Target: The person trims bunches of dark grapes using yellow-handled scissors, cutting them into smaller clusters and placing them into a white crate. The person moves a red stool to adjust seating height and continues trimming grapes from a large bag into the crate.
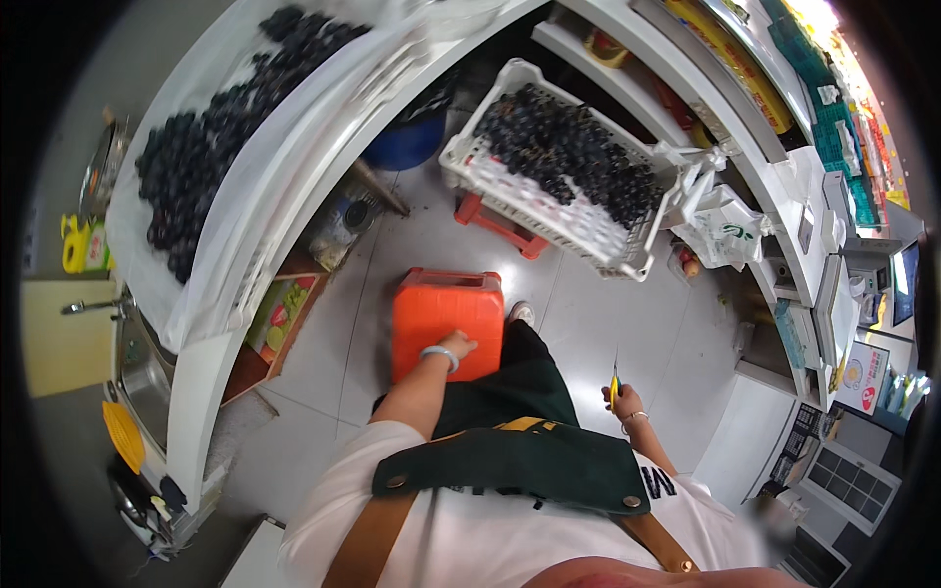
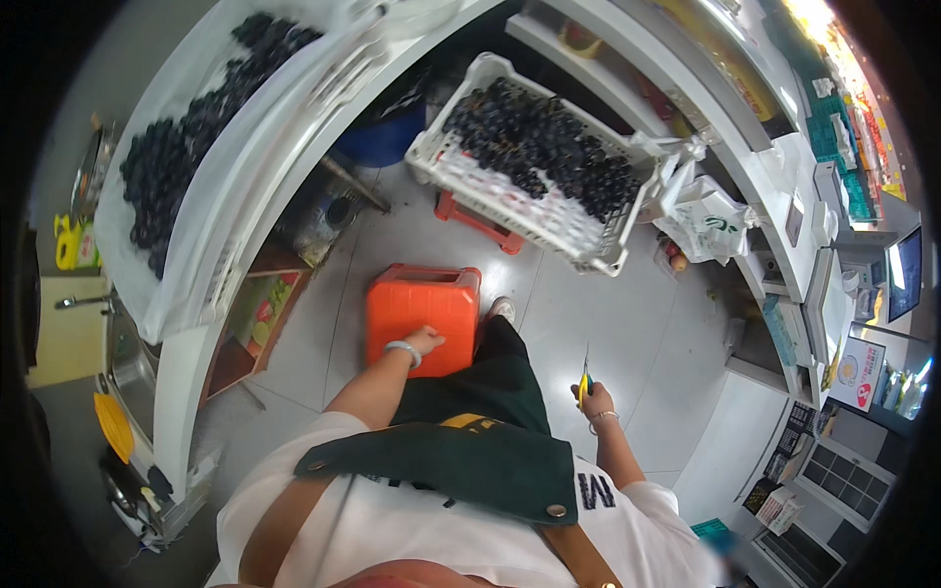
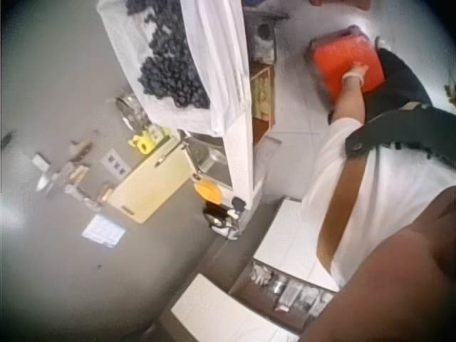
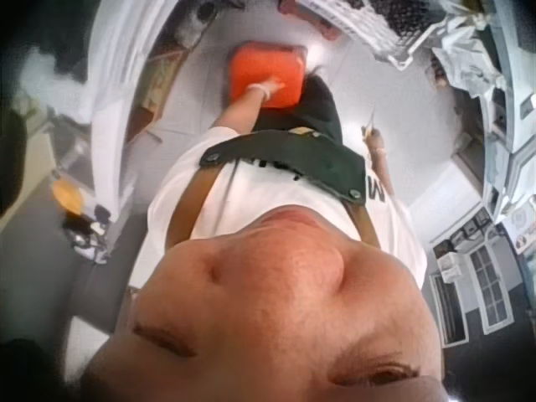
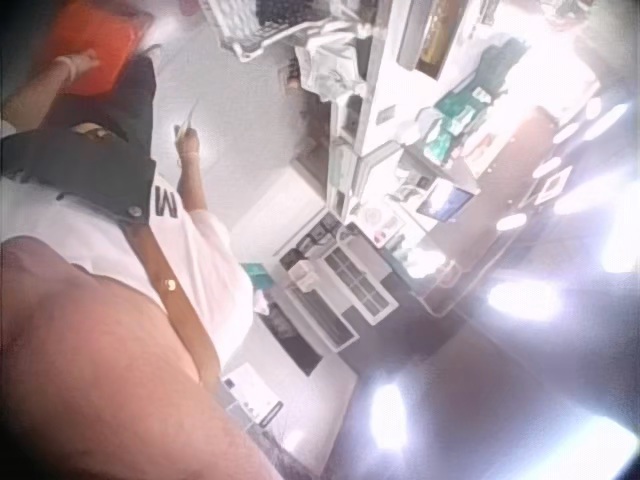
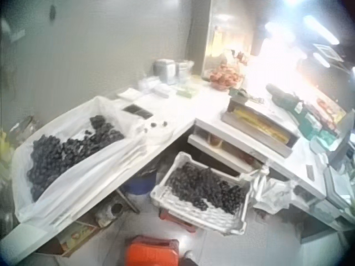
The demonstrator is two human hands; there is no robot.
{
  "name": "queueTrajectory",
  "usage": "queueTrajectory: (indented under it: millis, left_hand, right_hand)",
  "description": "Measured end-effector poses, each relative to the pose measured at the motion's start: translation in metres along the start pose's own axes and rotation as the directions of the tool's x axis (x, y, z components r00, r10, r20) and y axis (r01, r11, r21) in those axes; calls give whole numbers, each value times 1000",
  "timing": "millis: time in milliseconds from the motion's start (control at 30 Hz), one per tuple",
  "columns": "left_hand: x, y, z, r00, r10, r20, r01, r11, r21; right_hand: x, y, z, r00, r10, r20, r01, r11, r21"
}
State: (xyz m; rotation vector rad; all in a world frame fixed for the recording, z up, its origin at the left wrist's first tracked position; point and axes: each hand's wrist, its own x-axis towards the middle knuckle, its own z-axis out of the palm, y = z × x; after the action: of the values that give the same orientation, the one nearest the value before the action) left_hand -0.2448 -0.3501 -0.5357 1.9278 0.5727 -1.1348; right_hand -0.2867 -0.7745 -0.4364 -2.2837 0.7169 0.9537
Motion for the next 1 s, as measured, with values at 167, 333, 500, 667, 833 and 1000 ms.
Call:
queueTrajectory:
  millis: [167,333,500,667,833,1000]
  left_hand:
    - [-43,70,-50,990,-93,-102,83,992,-94]
    - [-67,94,-101,960,48,-275,-26,996,84]
    - [-86,100,-162,925,220,-309,-168,968,185]
    - [-35,105,-210,828,534,-169,-438,806,399]
    - [22,117,-221,778,592,-210,-553,805,216]
    - [26,88,-220,760,556,-337,-622,772,-131]
  right_hand:
    - [81,-24,-28,998,-70,12,69,997,33]
    - [122,-83,4,967,-252,28,247,961,123]
    - [107,-188,-8,937,-350,12,350,937,15]
    - [139,-253,14,905,-393,-163,407,911,61]
    - [141,-308,90,908,-384,-168,388,921,-10]
    - [135,-342,142,782,-579,-232,573,814,-96]
